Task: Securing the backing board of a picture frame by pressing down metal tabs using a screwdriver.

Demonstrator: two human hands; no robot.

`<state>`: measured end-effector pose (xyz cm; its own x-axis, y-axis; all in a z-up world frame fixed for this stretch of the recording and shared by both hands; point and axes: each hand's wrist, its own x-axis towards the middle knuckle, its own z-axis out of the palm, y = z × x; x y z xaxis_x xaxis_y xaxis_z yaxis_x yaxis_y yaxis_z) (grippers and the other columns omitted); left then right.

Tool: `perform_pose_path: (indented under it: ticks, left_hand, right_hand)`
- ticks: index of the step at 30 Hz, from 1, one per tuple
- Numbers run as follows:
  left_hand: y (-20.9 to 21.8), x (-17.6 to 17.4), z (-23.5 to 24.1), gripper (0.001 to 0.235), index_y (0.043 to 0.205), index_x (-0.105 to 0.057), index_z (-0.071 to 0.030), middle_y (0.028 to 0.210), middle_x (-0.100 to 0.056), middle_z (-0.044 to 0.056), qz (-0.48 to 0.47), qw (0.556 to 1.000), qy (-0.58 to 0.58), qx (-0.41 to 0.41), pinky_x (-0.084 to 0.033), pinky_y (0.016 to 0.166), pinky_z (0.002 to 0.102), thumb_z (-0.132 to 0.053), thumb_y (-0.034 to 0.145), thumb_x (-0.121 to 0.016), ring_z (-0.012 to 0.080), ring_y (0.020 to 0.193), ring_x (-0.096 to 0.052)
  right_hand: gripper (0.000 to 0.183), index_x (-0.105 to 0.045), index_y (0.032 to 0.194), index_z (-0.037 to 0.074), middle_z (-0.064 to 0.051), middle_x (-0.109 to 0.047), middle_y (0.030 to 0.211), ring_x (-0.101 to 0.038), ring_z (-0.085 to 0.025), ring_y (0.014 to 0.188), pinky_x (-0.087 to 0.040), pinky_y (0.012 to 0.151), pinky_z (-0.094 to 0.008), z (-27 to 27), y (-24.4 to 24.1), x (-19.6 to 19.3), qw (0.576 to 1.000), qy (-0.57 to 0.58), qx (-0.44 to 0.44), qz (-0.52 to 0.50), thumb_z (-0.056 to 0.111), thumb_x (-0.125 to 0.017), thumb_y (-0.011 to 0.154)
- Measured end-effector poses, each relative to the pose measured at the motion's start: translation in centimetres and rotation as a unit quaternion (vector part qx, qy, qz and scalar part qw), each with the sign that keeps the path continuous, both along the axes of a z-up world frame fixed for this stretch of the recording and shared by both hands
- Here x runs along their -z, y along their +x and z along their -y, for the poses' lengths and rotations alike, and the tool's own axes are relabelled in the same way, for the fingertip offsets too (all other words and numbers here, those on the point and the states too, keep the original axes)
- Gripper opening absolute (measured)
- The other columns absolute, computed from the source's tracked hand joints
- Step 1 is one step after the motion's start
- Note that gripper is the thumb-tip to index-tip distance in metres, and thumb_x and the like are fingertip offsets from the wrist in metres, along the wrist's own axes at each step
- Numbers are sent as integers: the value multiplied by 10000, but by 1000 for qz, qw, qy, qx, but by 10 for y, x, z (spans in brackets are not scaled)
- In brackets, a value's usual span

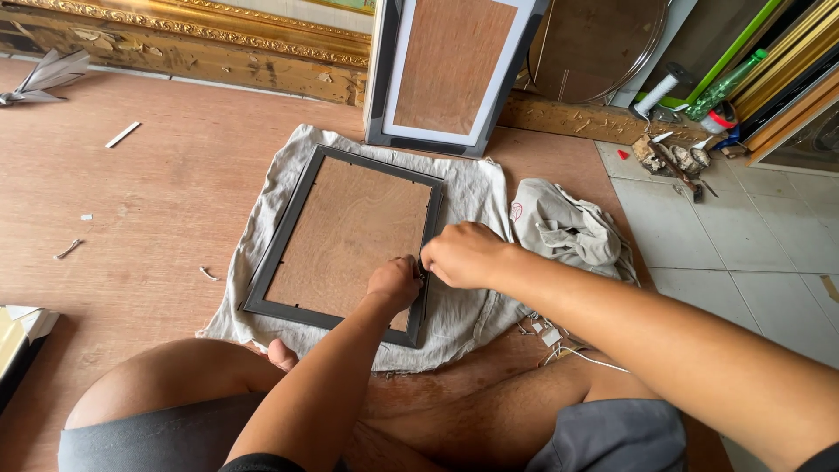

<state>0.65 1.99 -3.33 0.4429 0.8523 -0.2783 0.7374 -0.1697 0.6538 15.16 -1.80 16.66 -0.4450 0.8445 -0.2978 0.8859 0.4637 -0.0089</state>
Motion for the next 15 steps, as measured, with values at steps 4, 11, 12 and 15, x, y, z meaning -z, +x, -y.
perform_pose_path:
  ticks: [4,11,12,15]
  left_hand:
    - [0,1,3,146,1094,-758,-216,1136,-771,96,-6,1000,2,-1,-656,989,526,-287,968,-740,393,1172,-798]
    - [-2,3,6,169,1127,-746,-213,1153,-747,91,-6,1000,10,0,-656,995,528,-302,983,-743,394,1180,-791]
    - [-1,8,4,169,1116,-748,-212,1141,-747,93,-2,1000,13,3,-658,987,537,-307,977,-749,401,1174,-792]
    - [-2,1,5,169,1117,-742,-203,1142,-743,105,10,1000,5,-4,-661,997,543,-293,975,-757,413,1187,-788]
  right_hand:
    - [248,-890,946,339,-77,-864,978,-840,-403,1015,-684,816,-544,-3,-18,-21,971,-71,230,-4,385,-648,964]
    - [404,-705,1307,321,-133,-719,1099,-725,-403,1004,-532,912,-640,2,-3,-13,985,127,-35,115,380,-722,908]
    - [161,-779,1028,318,-76,-659,844,-692,-325,741,-481,829,-594,6,6,-11,901,330,-252,125,194,-723,942]
    - [158,-738,754,317,-41,-646,674,-586,-323,702,-447,844,-626,11,14,-11,863,321,-379,94,266,-748,904]
